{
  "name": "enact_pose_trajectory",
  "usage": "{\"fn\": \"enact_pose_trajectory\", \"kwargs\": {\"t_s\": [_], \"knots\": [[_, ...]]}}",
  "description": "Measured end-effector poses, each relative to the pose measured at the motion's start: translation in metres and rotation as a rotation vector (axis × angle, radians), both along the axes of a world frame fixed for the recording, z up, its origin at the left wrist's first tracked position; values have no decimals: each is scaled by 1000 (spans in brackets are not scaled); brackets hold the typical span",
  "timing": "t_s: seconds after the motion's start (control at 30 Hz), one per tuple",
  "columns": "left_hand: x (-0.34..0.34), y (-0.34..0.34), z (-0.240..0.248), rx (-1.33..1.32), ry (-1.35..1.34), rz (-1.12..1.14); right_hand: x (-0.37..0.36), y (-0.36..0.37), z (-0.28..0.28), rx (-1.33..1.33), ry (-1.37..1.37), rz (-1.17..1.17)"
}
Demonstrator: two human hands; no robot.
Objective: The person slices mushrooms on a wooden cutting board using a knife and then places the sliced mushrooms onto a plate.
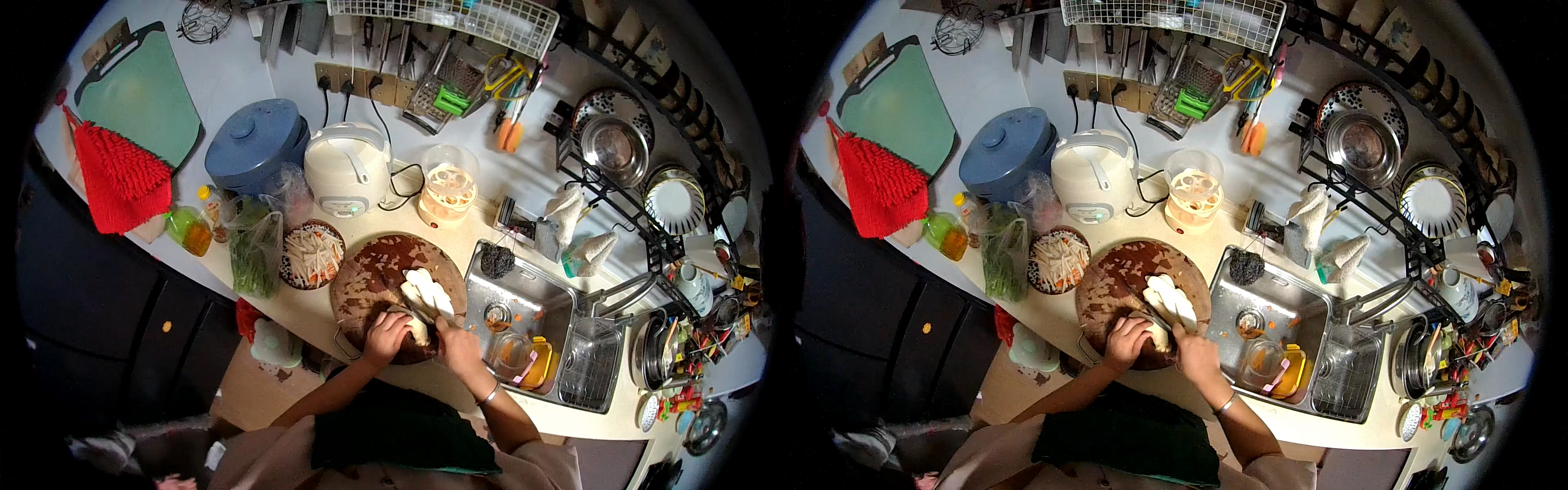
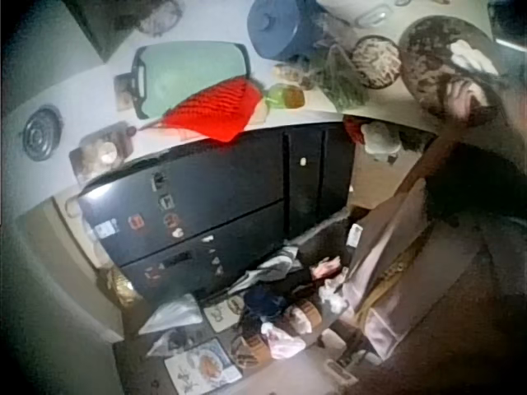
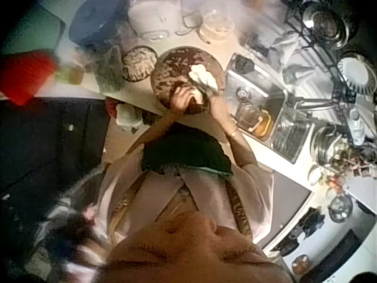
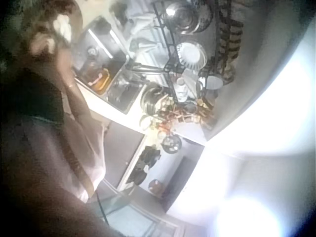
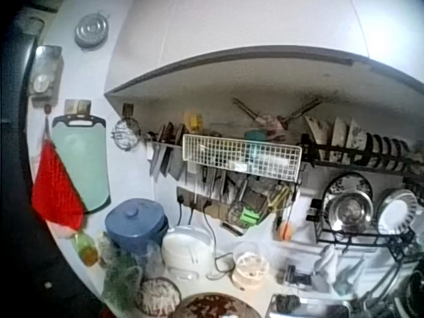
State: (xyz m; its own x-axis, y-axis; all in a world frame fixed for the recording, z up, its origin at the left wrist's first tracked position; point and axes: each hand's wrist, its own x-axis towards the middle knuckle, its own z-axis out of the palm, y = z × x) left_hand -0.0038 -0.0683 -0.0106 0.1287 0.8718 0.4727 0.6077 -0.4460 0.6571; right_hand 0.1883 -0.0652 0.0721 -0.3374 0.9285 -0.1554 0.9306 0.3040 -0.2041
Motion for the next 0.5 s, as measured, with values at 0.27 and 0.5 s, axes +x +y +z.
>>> {"fn": "enact_pose_trajectory", "kwargs": {"t_s": [0.27,0.5], "knots": [[0,0,1,31,-28,16,9,-17,57,-7,-27,30],[0,-1,2,7,-6,19,7,-24,61,-83,-140,21]]}}
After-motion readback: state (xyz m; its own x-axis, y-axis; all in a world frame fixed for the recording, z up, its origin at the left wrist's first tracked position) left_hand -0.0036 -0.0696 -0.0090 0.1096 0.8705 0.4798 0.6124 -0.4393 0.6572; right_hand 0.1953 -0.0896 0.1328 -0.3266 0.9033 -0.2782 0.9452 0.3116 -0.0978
